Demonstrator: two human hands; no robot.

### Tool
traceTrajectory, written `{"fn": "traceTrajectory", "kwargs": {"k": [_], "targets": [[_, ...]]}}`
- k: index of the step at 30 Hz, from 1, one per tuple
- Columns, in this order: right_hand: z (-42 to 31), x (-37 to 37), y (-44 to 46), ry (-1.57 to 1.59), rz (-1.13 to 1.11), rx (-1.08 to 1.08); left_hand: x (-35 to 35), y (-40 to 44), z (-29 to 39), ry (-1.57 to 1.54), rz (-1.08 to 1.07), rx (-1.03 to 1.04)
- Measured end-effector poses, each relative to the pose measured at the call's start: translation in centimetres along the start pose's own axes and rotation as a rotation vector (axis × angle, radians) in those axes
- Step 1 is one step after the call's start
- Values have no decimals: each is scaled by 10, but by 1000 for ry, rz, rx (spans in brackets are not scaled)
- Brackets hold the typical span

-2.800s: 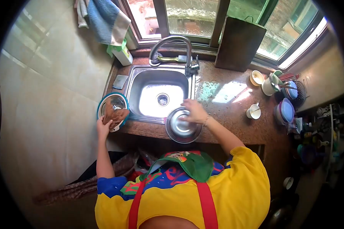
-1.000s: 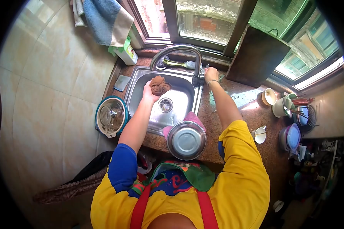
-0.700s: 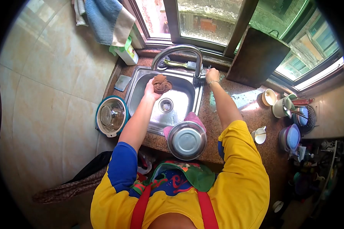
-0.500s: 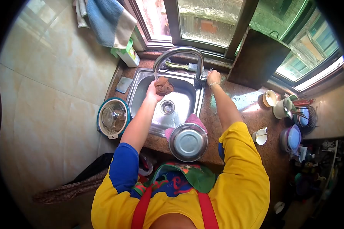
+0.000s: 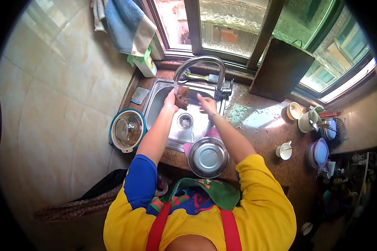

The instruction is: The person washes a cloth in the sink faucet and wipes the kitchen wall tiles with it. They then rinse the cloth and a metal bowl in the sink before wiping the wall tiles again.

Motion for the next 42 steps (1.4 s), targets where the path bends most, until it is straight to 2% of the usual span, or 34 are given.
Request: {"fn": "traceTrajectory", "kwargs": {"k": [2,4,6,7,8,9,10,11,12,14,15,16,18,19,20,22,23,25,26,28,29,30,33,36,37,42], "targets": [[-28,65,-27,419,-202,320,13,-24,20,49,35,151],[-53,128,-4,851,-584,296,14,-41,38,133,67,234],[-36,146,50,670,-582,211,-1,-52,52,203,195,395],[-56,140,33,676,-423,154,-17,-41,49,168,173,380],[-63,143,36,645,-411,77,-31,-29,47,132,149,368],[-77,137,17,466,-282,-23,-26,-44,51,130,153,367],[-93,129,-8,287,-153,-124,-15,-68,41,-85,175,108],[-93,139,-15,318,-273,-198,-3,-85,26,-299,189,-150],[-89,141,-14,296,-209,-362,1,-72,24,-338,-41,-145],[-88,137,-19,-164,-79,-622,-11,-19,8,-368,-294,-142],[-113,126,-59,-169,-10,-665,-4,-22,6,-350,-352,-123],[-104,125,-44,-166,-3,-662,-1,-18,7,-248,-254,-3],[-80,105,-7,-134,244,-451,3,-23,2,-213,46,68],[-79,100,-10,-43,192,-312,0,-26,5,-187,222,109],[-85,93,-19,-18,209,-304,1,-34,9,-127,296,181],[-57,92,25,83,335,-348,8,-37,27,85,346,454],[-58,88,24,83,337,-346,8,-36,27,86,346,451],[-58,115,22,379,-156,-158,17,-41,44,366,339,611],[-53,121,15,413,-204,-48,16,-42,45,364,344,608],[-50,115,6,334,-83,13,13,-43,50,409,397,610],[-54,107,2,160,23,-9,12,-51,57,559,563,674],[-60,100,-2,-14,129,-34,16,-58,60,605,593,684],[-77,90,-19,-198,276,-47,20,-68,68,708,646,660],[-70,91,4,-329,271,-113,18,-69,71,790,739,633],[-75,96,8,-414,274,-242,16,-67,70,783,746,621],[-65,91,8,-349,222,-108,8,-65,60,710,767,567]]}}
Point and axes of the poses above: each hand's wrist, its own y-axis towards the middle knuckle, its own x-axis out of the palm, z = x × y, the point moved 8 cm from there along y, towards the middle knuckle, and after that the axes turned 1 degree about -x, right-handed, at the moved point
